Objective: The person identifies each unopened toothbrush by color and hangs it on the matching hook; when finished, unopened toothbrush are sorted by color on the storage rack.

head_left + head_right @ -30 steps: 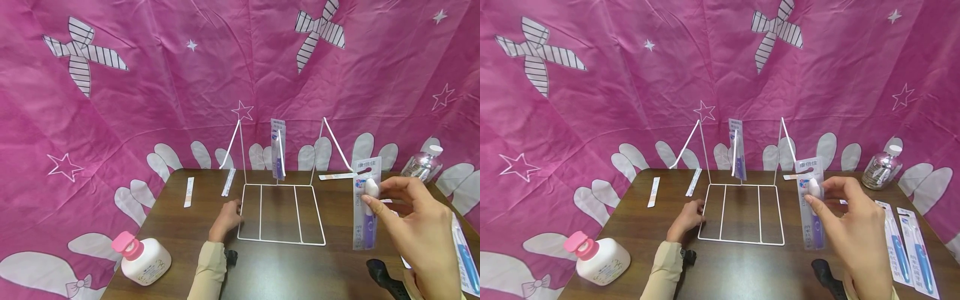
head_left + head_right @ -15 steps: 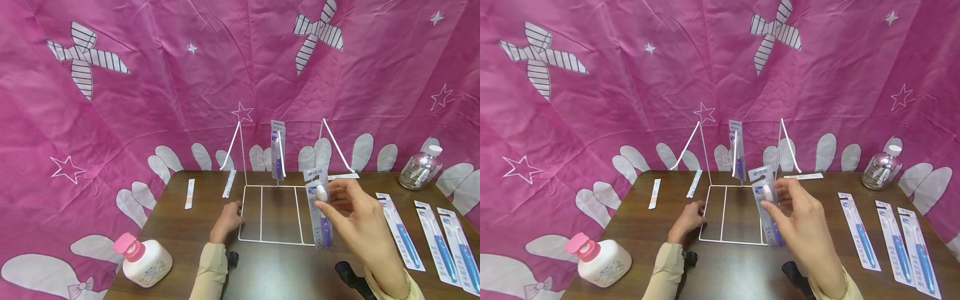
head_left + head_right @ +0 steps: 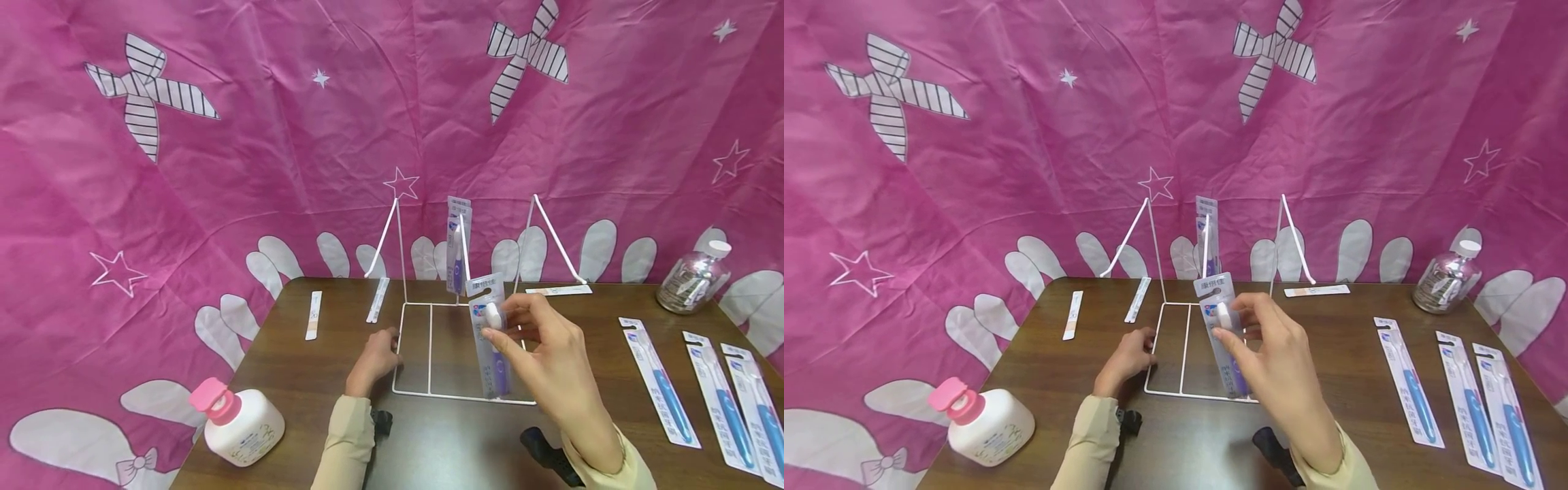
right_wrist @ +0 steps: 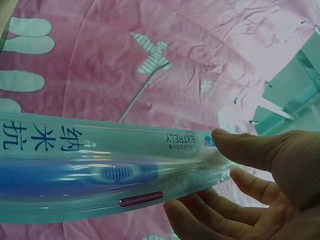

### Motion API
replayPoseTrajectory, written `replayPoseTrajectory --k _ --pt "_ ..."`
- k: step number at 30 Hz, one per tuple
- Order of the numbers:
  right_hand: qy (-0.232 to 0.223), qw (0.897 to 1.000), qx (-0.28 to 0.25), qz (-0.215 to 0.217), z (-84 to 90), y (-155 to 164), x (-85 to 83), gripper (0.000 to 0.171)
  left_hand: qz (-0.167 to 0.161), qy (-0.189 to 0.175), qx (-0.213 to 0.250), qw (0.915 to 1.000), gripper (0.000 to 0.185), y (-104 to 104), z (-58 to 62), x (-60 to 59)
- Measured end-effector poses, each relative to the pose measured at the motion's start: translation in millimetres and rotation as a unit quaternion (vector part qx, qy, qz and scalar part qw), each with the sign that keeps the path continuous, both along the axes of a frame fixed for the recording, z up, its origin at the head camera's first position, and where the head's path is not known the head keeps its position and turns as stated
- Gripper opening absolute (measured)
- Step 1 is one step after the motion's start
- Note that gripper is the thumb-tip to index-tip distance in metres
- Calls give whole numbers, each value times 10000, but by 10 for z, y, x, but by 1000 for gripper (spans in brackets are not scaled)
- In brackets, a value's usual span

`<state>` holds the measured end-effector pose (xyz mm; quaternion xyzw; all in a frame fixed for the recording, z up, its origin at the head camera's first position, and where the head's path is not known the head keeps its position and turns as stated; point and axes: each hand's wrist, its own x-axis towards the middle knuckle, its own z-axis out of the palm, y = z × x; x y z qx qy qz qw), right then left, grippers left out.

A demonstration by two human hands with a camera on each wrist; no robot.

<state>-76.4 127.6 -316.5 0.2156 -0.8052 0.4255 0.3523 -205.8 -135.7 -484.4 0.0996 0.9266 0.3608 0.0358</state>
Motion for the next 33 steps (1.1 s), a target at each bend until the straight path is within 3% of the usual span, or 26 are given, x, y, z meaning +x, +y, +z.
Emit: replayPoseTrajectory --k 22,33 --pt "-261 9994 -163 -137 -65 -179 -197 41 44 3 -51 10000 45 -4 27 18" --pt "-359 9987 -285 -227 -177 -183 -487 37 53 60 -88 9999 44 -5 -2 22"
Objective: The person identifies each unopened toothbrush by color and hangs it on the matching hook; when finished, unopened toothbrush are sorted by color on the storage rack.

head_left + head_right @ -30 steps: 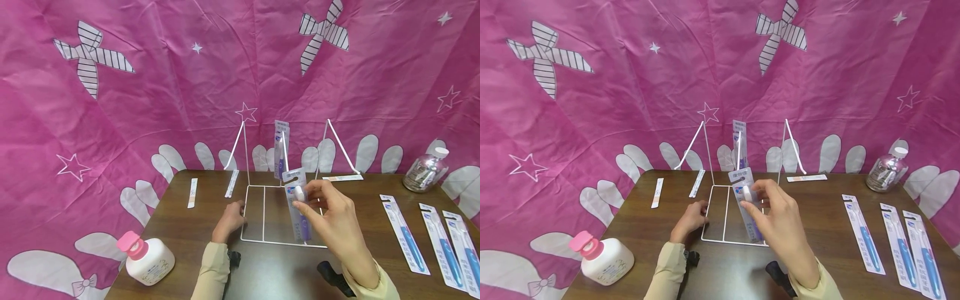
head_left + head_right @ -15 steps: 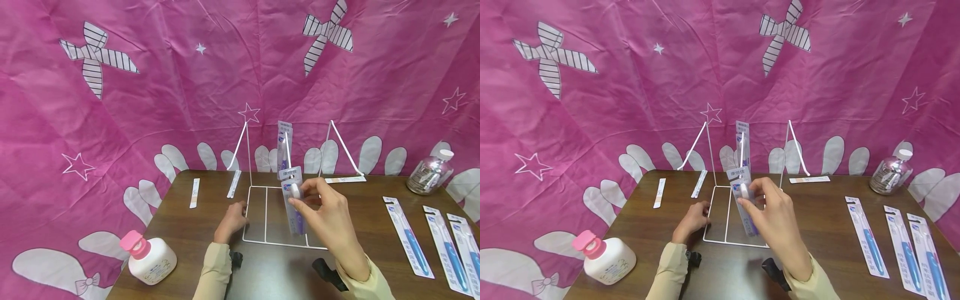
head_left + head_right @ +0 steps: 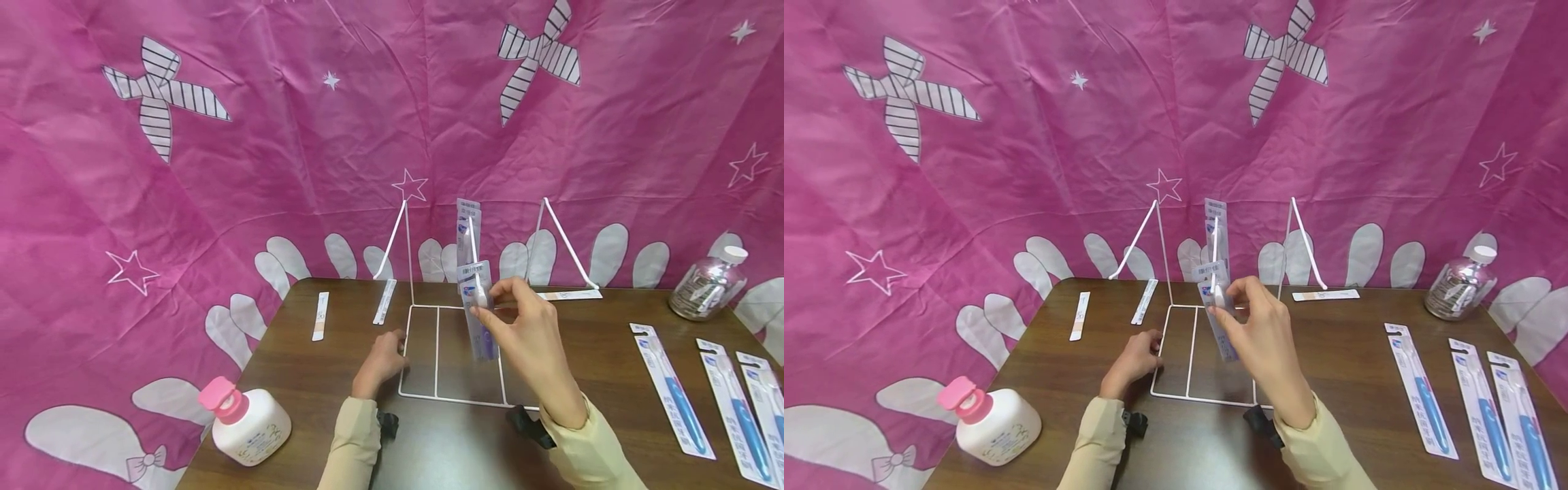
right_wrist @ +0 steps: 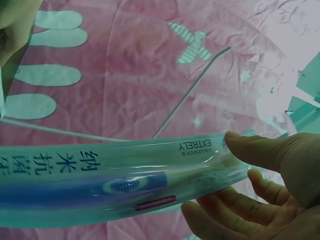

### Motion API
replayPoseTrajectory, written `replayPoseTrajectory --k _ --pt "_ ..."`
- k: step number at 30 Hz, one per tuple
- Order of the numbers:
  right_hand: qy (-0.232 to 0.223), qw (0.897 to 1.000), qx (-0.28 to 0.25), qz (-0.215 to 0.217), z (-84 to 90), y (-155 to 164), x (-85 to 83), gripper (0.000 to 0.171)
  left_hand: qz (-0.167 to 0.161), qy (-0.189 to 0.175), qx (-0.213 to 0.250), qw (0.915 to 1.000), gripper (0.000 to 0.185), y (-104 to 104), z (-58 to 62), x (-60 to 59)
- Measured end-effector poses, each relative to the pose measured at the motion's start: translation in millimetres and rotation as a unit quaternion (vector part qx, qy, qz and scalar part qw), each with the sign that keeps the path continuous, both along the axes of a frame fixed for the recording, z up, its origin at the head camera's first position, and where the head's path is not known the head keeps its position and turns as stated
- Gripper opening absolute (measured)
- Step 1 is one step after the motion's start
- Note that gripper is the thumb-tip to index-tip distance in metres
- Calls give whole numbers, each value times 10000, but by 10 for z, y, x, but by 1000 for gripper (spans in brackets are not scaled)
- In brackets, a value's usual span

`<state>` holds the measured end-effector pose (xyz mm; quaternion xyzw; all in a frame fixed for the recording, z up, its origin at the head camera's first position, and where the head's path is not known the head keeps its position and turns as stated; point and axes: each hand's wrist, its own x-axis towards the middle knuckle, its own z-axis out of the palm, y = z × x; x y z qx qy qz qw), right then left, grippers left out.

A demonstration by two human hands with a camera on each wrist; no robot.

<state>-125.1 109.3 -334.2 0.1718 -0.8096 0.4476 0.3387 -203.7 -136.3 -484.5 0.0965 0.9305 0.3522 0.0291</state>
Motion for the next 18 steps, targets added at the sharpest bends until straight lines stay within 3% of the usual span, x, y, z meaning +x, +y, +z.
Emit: replayPoseTrajectory --k 18 --pt "404 9984 -359 -152 -83 -29 -542 32 35 -27 80 10000 45 2 1 9"
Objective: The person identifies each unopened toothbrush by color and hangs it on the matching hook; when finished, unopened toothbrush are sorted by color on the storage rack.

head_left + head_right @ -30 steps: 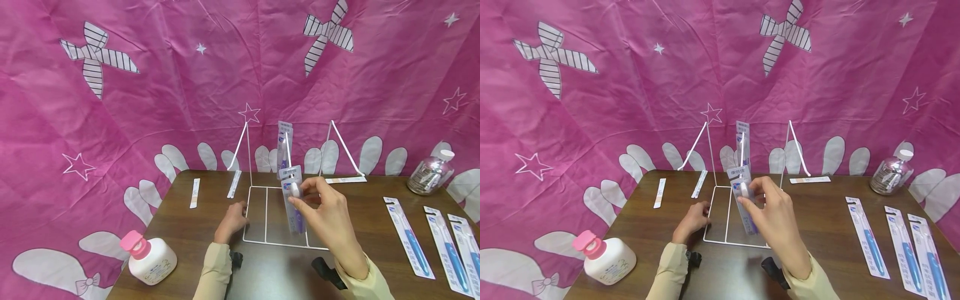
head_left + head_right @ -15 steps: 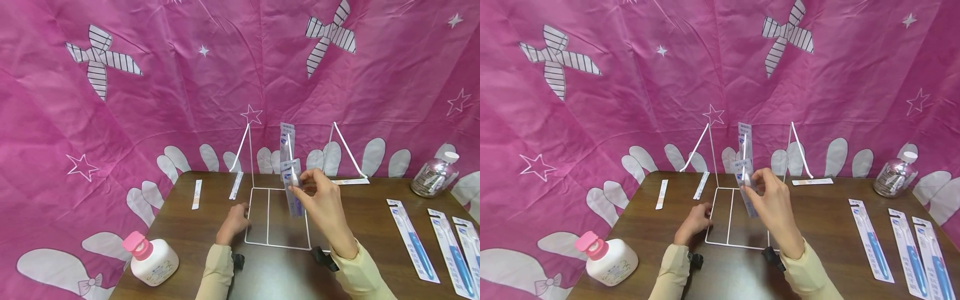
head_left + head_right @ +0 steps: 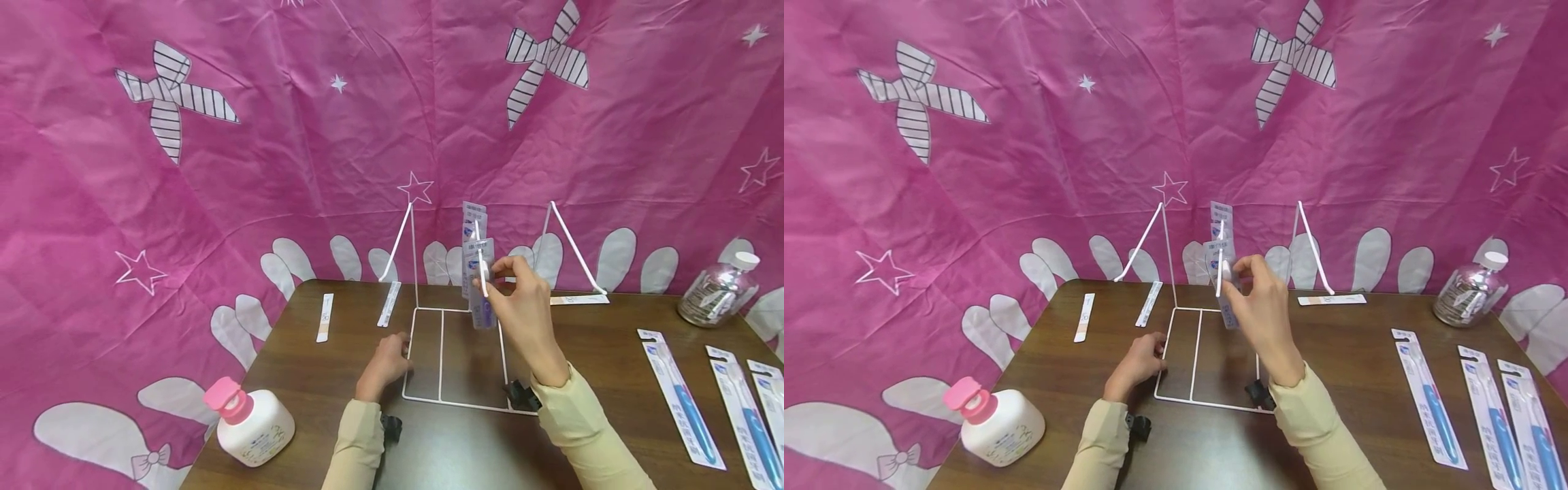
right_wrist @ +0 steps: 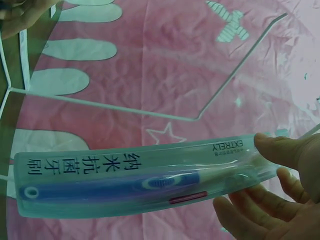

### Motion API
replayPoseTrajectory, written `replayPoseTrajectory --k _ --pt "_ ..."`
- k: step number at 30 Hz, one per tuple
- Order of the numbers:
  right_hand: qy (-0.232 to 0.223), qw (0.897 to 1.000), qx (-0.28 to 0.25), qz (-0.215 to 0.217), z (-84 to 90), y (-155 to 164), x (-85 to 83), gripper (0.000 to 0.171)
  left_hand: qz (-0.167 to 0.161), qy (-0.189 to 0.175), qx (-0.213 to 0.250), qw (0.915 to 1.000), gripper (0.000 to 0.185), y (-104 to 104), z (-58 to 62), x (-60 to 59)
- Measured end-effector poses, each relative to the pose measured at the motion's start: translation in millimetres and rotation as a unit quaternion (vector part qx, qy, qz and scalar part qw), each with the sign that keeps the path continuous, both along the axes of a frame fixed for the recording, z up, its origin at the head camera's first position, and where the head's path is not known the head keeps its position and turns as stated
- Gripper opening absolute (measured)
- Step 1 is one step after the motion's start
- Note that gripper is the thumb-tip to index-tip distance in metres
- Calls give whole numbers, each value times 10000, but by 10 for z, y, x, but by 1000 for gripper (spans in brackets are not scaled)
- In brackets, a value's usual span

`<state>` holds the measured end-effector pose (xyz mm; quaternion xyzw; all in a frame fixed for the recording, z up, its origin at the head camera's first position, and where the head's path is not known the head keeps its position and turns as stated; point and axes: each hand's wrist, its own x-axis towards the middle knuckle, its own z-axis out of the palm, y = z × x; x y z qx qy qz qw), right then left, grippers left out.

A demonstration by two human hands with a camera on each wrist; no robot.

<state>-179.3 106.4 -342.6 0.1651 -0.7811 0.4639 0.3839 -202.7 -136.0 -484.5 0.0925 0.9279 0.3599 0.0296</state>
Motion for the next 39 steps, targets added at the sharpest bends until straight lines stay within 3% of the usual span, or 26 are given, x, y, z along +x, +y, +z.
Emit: replayPoseTrajectory --k 16,39 --pt "-40 9998 107 -154 49 -5 -379 35 61 -2 -104 9999 46 -12 3 -3" --pt "-82 9999 71 -53 15 -14 -505 35 16 -10 40 10000 46 -2 0 2"
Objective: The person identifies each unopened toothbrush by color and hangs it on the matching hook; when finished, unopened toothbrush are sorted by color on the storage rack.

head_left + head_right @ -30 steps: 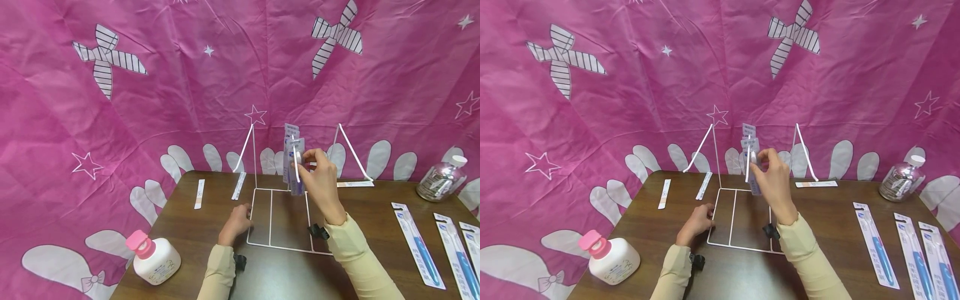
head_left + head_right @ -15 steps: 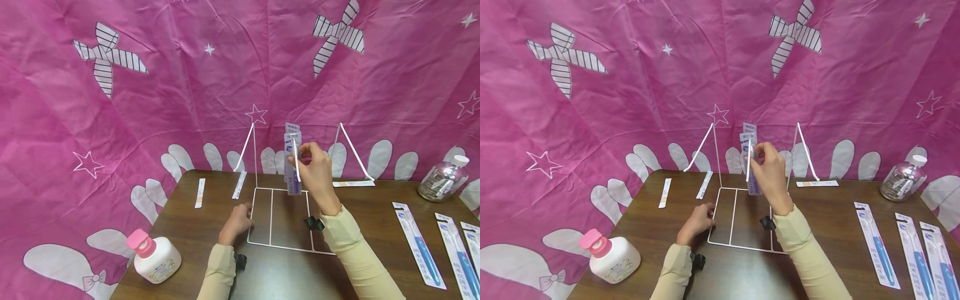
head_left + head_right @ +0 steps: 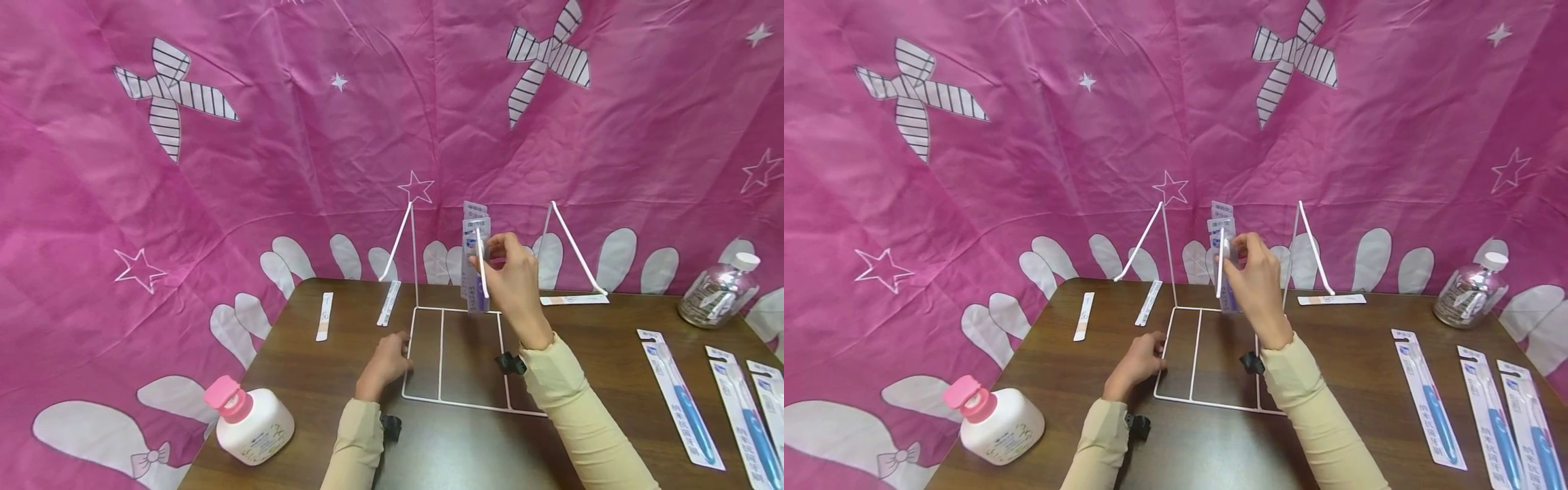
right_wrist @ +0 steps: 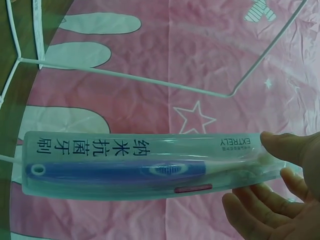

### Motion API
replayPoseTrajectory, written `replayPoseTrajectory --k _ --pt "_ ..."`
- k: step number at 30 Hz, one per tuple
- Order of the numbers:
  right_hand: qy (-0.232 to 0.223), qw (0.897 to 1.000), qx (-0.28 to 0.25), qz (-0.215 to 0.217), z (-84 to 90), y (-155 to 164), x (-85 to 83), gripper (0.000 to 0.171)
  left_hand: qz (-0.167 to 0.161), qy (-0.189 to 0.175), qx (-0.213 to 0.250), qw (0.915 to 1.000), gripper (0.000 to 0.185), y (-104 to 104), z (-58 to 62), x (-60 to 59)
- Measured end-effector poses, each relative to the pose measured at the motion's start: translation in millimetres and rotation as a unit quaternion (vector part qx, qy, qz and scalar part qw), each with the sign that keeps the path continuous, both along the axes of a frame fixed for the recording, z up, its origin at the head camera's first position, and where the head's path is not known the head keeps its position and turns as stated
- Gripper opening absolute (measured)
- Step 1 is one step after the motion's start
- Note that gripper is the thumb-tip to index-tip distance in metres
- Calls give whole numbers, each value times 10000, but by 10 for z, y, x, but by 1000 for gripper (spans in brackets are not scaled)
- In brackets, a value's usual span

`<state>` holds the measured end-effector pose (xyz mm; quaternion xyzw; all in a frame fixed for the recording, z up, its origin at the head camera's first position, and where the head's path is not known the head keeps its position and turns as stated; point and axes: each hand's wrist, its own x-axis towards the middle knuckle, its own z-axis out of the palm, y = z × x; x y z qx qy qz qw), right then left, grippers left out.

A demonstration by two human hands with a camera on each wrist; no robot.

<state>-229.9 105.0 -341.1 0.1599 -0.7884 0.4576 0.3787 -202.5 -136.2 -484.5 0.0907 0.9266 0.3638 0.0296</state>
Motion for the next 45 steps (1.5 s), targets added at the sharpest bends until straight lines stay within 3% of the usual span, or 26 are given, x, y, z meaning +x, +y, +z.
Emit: replayPoseTrajectory --k 7,22,30,45 --pt "-168 9996 177 -113 -75 42 52 40 -26 80 -136 9999 49 -3 -23 -42" --pt "-1346 9855 979 -318 -688 546 235 39 -117 218 -146 9996 45 -19 -18 -47" --pt "-1514 9771 1302 -735 -914 952 335 40 -86 199 -127 9997 48 -27 -30 -41" --pt "-2709 9364 1780 -1345 -1031 1787 518 56 -70 64 -30 10000 49 -4 -2 -18"
